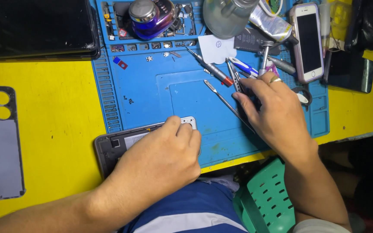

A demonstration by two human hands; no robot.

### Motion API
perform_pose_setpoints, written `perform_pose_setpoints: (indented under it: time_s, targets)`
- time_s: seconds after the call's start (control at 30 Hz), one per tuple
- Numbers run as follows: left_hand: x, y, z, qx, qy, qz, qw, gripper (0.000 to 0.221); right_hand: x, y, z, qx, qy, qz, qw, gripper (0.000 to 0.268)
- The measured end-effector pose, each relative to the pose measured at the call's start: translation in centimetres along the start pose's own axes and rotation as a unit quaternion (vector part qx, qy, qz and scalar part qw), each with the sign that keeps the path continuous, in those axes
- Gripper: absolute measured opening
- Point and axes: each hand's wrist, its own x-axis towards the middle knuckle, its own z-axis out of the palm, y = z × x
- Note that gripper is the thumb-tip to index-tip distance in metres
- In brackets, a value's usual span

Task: Disassembling a smartphone by unscrewing internal components and removing parts using precision tools.

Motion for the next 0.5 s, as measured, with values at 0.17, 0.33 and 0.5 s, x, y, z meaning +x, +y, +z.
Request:
perform_pose_setpoints:
  time_s: [0.17, 0.33, 0.5]
  targets:
    - [-0.8, 0.2, 0.7, 0.032, 0.064, -0.019, 0.997, 0.021, 0.1, 0.5, 1.8, -0.13, 0.016, 0.061, 0.989, 0.021]
    - [-2.3, -0.6, 1.0, 0.016, 0.102, -0.046, 0.994, 0.02, 0.8, 1.2, 1.7, -0.184, 0.023, 0.086, 0.979, 0.019]
    - [-3.4, -2.2, 0.8, 0.019, 0.15, -0.1, 0.983, 0.019, 1.9, 0.4, 0.2, 0.034, 0.076, -0.043, 0.996, 0.017]
